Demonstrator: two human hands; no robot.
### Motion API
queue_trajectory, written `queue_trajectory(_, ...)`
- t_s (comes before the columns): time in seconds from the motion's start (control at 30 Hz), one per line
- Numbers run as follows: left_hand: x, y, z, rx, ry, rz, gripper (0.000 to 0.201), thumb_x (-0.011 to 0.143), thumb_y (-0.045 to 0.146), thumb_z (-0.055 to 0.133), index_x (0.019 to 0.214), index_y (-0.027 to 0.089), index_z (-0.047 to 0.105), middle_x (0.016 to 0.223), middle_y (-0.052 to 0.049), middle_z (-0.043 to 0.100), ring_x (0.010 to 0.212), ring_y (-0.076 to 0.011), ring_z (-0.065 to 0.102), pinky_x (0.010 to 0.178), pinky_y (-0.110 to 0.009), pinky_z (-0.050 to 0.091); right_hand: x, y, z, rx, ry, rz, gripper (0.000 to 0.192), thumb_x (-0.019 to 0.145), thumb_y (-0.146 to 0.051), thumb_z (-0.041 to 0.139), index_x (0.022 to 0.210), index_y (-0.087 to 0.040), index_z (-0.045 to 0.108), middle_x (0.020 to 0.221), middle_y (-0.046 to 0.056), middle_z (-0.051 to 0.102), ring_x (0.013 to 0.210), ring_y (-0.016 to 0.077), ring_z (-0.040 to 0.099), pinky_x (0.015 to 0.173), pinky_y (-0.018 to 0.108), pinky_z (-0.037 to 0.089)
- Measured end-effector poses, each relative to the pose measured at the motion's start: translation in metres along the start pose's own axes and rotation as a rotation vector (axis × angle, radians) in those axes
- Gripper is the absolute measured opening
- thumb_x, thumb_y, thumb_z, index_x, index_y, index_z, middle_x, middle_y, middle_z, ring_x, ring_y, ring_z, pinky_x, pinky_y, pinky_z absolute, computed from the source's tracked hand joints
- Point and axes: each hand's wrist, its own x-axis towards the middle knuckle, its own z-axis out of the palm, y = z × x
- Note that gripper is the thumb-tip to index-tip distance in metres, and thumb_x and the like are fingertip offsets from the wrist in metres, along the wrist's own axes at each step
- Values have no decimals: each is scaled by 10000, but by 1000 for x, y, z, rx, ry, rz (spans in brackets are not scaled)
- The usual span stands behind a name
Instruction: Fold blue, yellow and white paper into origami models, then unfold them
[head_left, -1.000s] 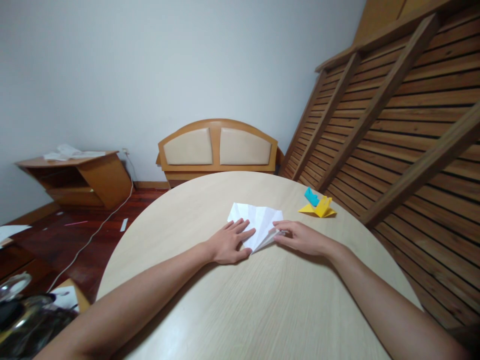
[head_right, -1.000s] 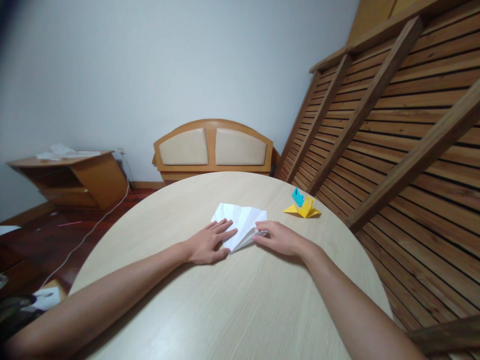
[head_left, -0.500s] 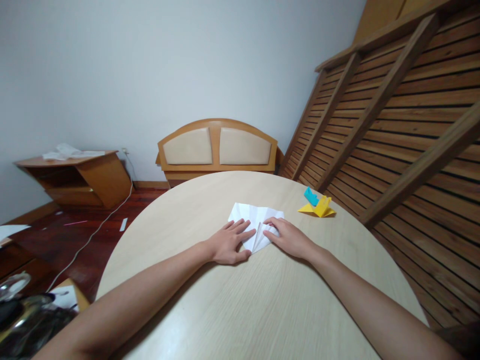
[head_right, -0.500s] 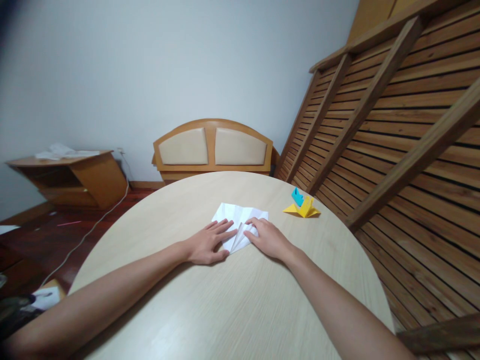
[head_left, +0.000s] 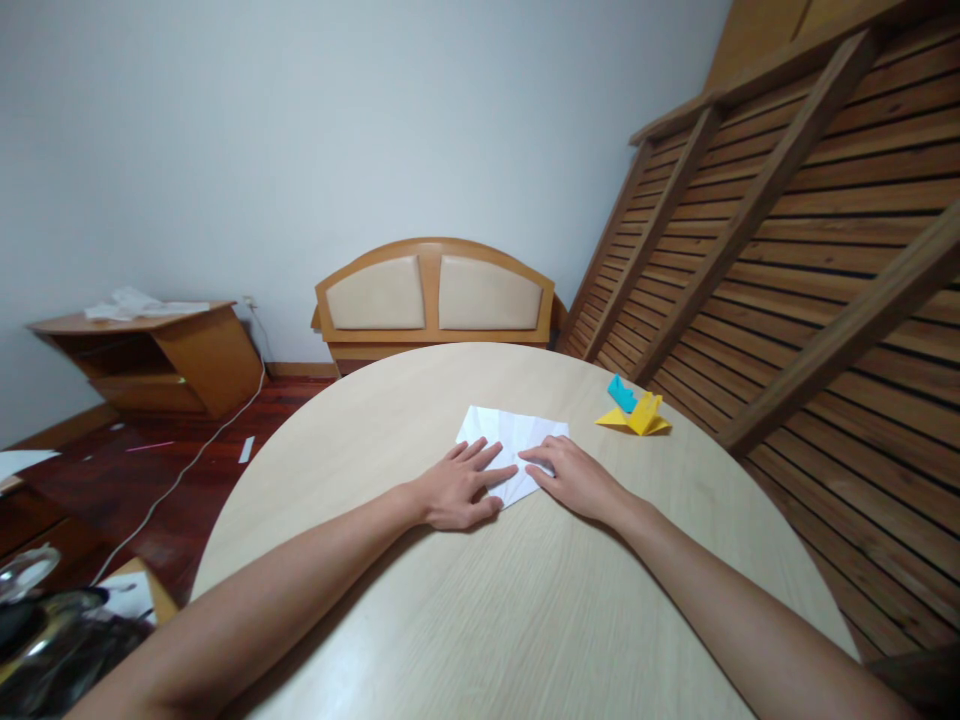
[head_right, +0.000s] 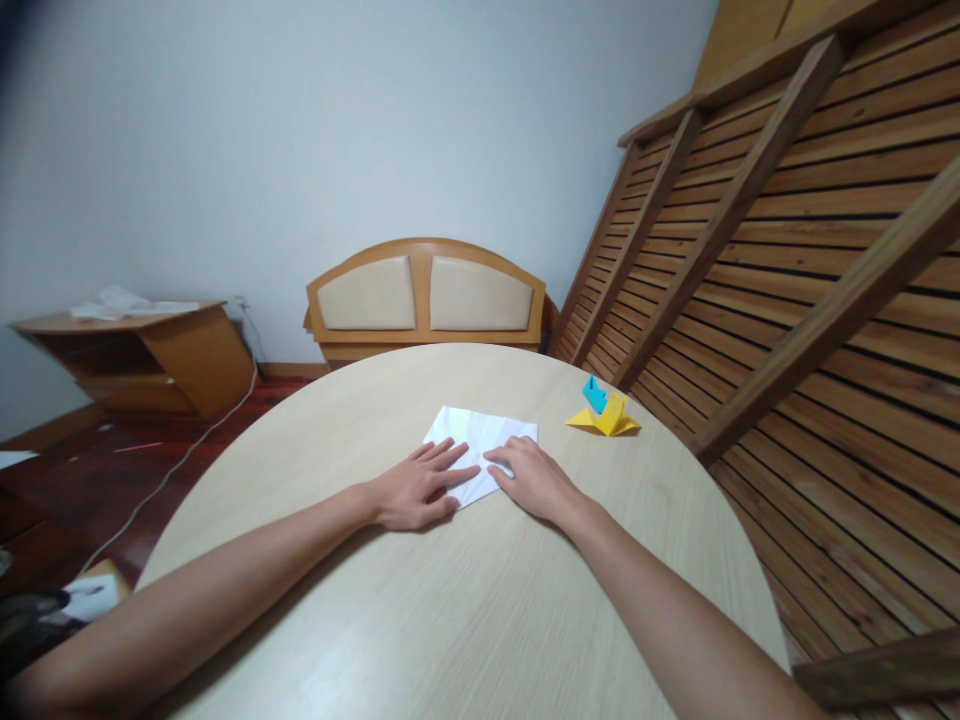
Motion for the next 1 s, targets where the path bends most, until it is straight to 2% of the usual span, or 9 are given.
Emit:
queue_trajectory(0.13, 1, 1, 0, -9, 4, -19, 593, 978, 579, 395, 1514, 326, 365, 1631, -100, 197, 1490, -393, 168, 1162, -634, 195, 0, 1, 0, 1, 4, -29, 295, 971, -278, 528, 1195, -211, 709, 1045, 97, 646, 1027, 243, 586, 947, 383, 463)
queue_trajectory(0.43, 2, -2, 5, 7, 30, -5, 676, 925, 605, 494, 1518, 313, 355, 1624, -119, 222, 1480, -418, 186, 1147, -642, 220, -2, 0, -3, -1, -37, -98, 332, 988, -302, 500, 1262, -241, 677, 1183, 104, 636, 1124, 262, 548, 1011, 419, 433)
queue_trajectory(0.67, 3, -2, 5, -10, 11, -19, 545, 1014, 525, 334, 1517, 314, 358, 1627, -111, 217, 1487, -396, 181, 1144, -656, 206, -2, -2, -10, 59, -66, -83, 312, 995, -290, 482, 1209, -239, 703, 1072, 92, 638, 1044, 235, 578, 946, 375, 455)
queue_trajectory(0.83, 3, -4, 6, -8, 36, 5, 512, 1008, 471, 400, 1497, 319, 398, 1617, -121, 240, 1477, -411, 206, 1129, -673, 225, -2, -1, -10, 75, -65, -79, 304, 988, -312, 499, 1197, -251, 713, 1053, 88, 625, 1030, 233, 578, 935, 369, 456)
queue_trajectory(1.0, 2, -3, 3, -12, 8, 8, 515, 1000, 480, 418, 1492, 331, 409, 1620, -124, 224, 1475, -432, 188, 1121, -686, 226, -3, -1, -13, 86, -93, -89, 312, 975, -325, 521, 1223, -269, 702, 1067, 85, 618, 1036, 233, 576, 953, 380, 452)
